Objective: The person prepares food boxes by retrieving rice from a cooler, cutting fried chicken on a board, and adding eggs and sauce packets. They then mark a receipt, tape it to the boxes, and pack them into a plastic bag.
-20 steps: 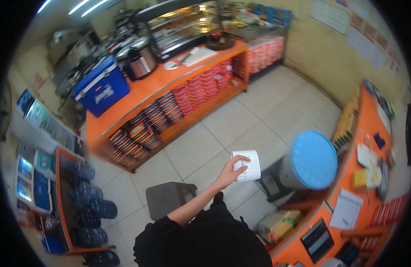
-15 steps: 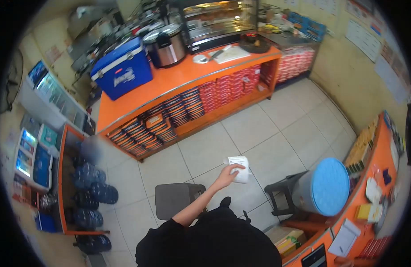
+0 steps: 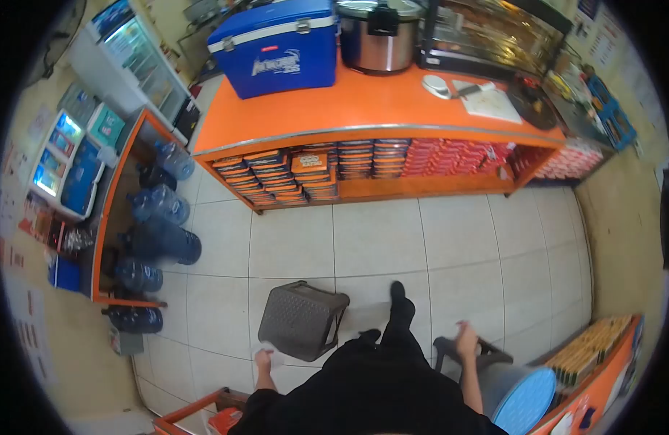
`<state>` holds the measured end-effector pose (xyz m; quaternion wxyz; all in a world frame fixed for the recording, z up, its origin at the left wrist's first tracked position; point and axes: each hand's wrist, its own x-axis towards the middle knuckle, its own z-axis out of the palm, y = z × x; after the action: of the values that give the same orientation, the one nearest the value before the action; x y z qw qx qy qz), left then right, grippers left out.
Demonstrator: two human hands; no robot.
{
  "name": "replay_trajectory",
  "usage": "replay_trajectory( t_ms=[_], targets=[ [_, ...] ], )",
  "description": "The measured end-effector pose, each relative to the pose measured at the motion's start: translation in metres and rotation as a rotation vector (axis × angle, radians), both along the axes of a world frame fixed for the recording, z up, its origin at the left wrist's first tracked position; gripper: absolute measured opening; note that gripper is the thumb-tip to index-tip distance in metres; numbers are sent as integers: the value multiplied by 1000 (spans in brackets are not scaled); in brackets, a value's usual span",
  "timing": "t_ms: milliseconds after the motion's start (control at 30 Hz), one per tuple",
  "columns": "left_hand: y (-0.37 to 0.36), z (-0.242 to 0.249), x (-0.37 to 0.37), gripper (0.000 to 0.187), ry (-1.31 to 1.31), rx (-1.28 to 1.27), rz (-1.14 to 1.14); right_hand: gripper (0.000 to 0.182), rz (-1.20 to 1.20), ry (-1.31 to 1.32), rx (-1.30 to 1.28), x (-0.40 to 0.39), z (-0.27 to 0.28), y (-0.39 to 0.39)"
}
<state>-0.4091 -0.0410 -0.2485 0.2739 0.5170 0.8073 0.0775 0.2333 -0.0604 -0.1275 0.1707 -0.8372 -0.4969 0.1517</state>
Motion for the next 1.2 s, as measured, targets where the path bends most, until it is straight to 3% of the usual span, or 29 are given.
replay_trajectory(
  t_ms=[33,67,100,133,167,200,267,300,367,433,467,533,567,600,633,733,800,833,867,900,967,1000,1067,1100,1133,1200],
  targets=[
    [-16,-10,-1,21,-25,-114,232,23,118,18,-223,0,-30,-2],
    [-35,-20,6,23,148,-13,112,24,114,67,-443,8,-83,-9],
    [-39,-22,21,20,40,-198,349,26,305,153,-532,37,-163,-35],
    [-43,-15,41,17,26,-102,378,24,65,252,-381,17,-139,-23],
    [-37,5,73,18,16,-10,404,24,200,216,-358,55,-274,-65],
    [-14,7,99,18,0,2,414,25,207,230,-524,63,-249,-56],
    [26,10,138,21,-384,103,668,28,318,173,-703,79,-206,-5],
    [49,-1,149,20,-371,221,454,30,398,126,-752,90,-195,27],
    [116,-19,186,22,-493,220,485,33,605,-8,-786,114,-181,112],
    [196,-7,209,18,-369,88,316,37,785,-152,-718,125,-174,218],
    [234,-8,205,19,-419,99,138,36,656,19,-686,126,-174,279],
    [309,9,216,25,-453,71,159,30,704,22,-299,110,-186,390],
    [340,-7,213,30,-397,109,78,33,691,99,-367,62,-100,447],
    [373,-12,211,32,-369,29,65,36,749,78,-485,28,-71,495],
    [398,-25,206,32,-367,20,61,34,843,168,-348,-7,-50,529],
    [488,-51,190,40,-407,-34,-12,32,1103,164,-340,-109,-51,610],
    [535,-60,187,41,-459,-113,110,34,1191,31,-335,-173,-57,645],
    [544,-84,188,43,-495,-130,216,36,1222,-22,-348,-205,-50,659],
    [596,-108,180,45,-535,-142,285,37,1177,-48,-315,-245,-68,689],
    [621,-72,186,46,-436,-329,326,38,1164,-88,-292,-263,-90,691],
    [655,-115,177,46,-4,-263,-523,55,1182,-40,-179,-277,-91,708],
    [671,-150,182,46,-21,-266,-545,55,1305,-442,-185,-278,-150,710],
    [686,-183,191,49,-1443,68,587,55,1509,-1335,-58,-281,-269,714],
    [691,-189,198,49,-1370,39,665,54,1390,-870,-145,-288,-230,717],
    [696,-185,201,49,-1041,-98,504,54,1215,-269,-236,-296,-181,729],
    [703,-179,204,49,-833,-206,399,54,1146,-92,-264,-305,-157,736]
  ],
)
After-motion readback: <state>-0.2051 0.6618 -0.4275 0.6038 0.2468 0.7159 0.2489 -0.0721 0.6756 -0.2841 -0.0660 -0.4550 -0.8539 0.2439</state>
